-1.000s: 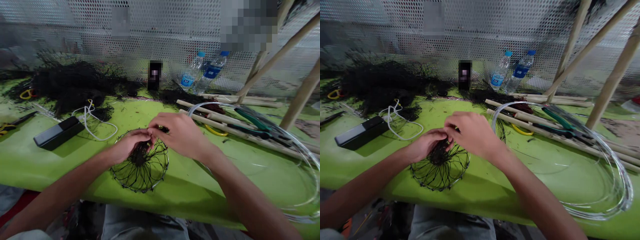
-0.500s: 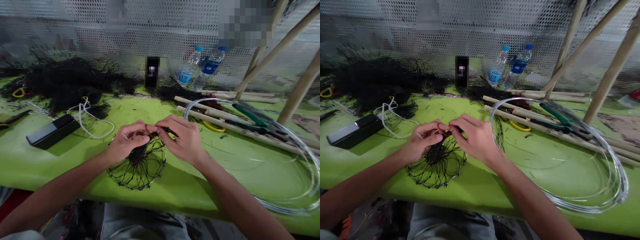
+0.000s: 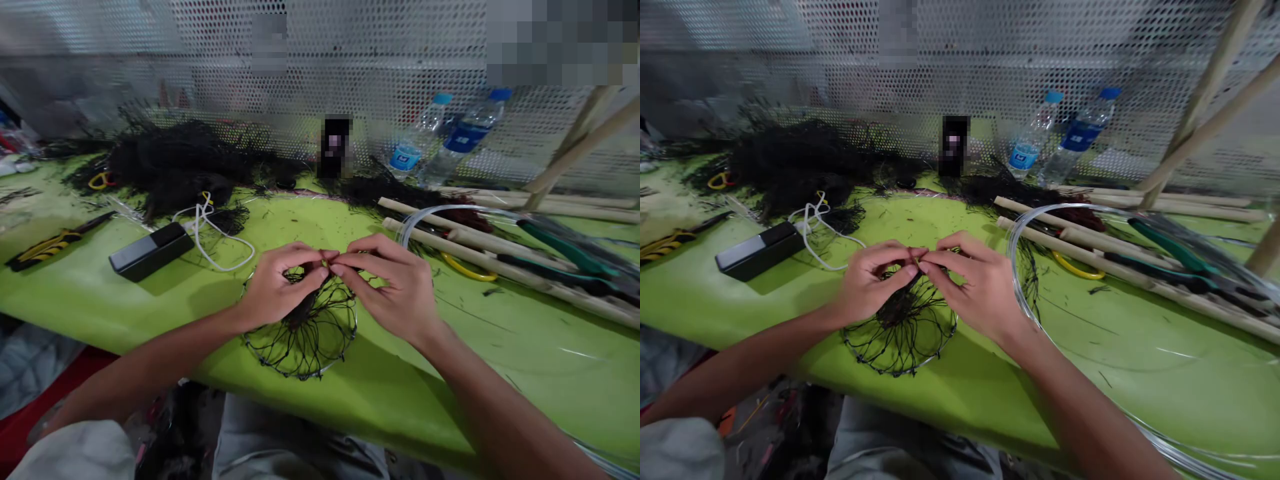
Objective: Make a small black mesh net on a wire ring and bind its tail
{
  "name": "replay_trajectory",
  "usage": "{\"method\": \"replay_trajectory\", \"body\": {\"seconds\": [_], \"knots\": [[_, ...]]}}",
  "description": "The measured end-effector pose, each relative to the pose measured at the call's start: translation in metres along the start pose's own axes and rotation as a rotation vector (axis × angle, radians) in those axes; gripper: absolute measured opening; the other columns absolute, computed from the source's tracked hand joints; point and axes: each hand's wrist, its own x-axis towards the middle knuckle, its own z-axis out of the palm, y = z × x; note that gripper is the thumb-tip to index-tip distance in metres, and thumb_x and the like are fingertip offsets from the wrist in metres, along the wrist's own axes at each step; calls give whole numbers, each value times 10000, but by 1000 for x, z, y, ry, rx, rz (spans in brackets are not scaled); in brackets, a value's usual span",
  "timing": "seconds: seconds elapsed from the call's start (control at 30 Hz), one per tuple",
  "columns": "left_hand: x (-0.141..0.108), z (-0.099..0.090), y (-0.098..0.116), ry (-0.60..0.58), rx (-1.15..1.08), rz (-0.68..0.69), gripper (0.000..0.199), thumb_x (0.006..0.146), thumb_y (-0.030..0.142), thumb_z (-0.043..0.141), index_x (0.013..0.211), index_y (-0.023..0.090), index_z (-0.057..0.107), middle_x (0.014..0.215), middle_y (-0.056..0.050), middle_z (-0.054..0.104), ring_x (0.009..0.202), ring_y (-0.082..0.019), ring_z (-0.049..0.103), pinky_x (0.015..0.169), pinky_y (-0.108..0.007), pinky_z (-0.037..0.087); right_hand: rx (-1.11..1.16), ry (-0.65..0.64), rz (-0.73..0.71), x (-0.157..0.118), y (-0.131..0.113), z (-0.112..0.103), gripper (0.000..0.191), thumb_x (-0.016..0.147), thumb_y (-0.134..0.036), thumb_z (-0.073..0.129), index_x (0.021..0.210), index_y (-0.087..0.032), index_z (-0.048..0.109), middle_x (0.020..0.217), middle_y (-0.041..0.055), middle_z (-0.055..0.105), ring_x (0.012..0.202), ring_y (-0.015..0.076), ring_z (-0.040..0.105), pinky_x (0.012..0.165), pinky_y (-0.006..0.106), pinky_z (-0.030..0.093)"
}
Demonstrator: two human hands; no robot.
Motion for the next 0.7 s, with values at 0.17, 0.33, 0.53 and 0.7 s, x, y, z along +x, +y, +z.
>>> {"method": "replay_trajectory", "body": {"seconds": [0.17,0.33,0.53,0.7], "knots": [[2,-1,2,78,162,42,69,921,278,804,928,231,853,946,-58,844,822,-187,778,770,-312,588,-51,-7,-30,0,-1,2,95,989,-201,727,1002,-217,819,979,58,785,817,154,728,703,300,577],[2,-2,6,95,268,76,84,937,295,792,920,234,847,898,-46,838,778,-186,761,713,-303,540,-96,-26,-22,0,-1,2,116,1006,-224,699,975,-213,809,962,64,790,807,164,737,687,303,573],[-1,-4,8,45,253,108,144,1028,316,648,958,212,721,885,-47,726,820,-184,650,763,-315,482,-239,-103,-109,4,1,-6,147,972,-308,708,1031,-203,792,1068,75,796,858,193,762,684,315,556],[-3,-4,3,1,-56,3,188,1085,381,541,1005,224,608,961,-43,587,929,-191,555,874,-332,446,-342,-179,-135,8,4,-12,125,1004,-292,690,992,-214,787,1015,23,811,800,156,756,612,286,475]]}}
